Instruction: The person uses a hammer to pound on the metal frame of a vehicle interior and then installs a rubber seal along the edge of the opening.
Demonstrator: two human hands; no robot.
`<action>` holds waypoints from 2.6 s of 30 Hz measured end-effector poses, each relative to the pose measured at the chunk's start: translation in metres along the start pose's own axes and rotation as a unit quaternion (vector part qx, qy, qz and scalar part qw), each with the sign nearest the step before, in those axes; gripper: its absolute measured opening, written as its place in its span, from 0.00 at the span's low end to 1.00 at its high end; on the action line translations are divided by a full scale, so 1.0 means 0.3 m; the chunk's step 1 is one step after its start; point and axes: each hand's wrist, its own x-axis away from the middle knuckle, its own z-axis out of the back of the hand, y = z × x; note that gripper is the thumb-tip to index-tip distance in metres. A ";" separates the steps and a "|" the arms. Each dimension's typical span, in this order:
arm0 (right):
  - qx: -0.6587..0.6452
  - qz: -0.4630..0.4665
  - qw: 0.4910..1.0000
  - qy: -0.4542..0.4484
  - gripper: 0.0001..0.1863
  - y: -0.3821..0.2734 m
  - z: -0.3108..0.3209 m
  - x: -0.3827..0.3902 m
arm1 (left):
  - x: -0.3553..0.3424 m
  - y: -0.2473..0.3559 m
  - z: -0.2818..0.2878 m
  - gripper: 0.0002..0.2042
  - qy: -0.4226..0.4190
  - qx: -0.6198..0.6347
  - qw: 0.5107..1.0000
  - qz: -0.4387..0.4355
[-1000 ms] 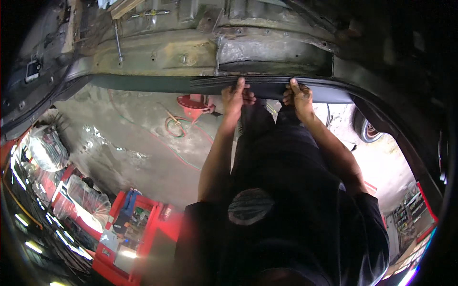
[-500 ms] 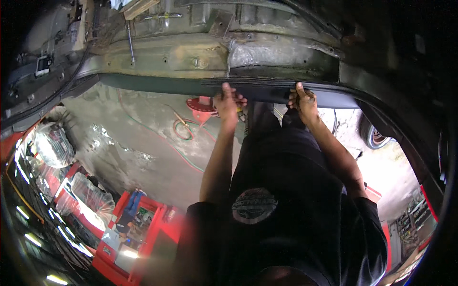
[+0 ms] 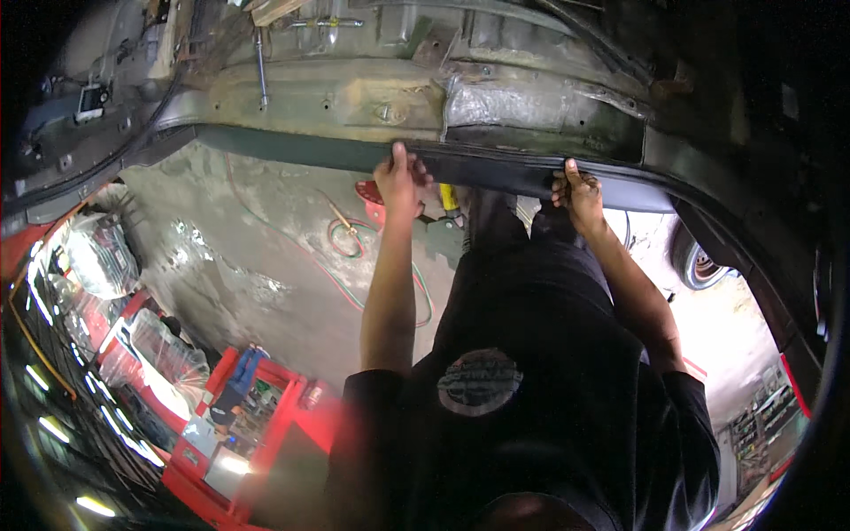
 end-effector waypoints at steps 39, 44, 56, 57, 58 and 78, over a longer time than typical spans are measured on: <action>0.608 0.543 0.579 -0.024 0.25 -0.077 -0.060 -0.072 | 0.049 -0.110 -0.339 0.22 -0.181 -0.581 0.540 -0.581; 0.576 0.539 0.612 -0.054 0.21 -0.060 -0.044 -0.126 | 0.036 -0.135 -0.349 0.18 -0.201 -0.612 0.536 -0.545; 0.595 0.585 0.546 -0.072 0.25 -0.095 -0.096 -0.106 | 0.006 -0.108 -0.334 0.21 -0.207 -0.602 0.508 -0.580; 0.597 0.595 0.533 -0.078 0.25 -0.104 -0.086 -0.102 | 0.003 -0.114 -0.333 0.21 -0.214 -0.607 0.501 -0.579; 0.599 0.604 0.519 -0.084 0.25 -0.108 -0.083 -0.100 | 0.004 -0.120 -0.331 0.21 -0.216 -0.607 0.503 -0.576; 0.630 0.566 0.531 -0.029 0.25 -0.170 0.127 -0.084 | 0.071 -0.134 -0.430 0.21 -0.201 -0.562 0.551 -0.584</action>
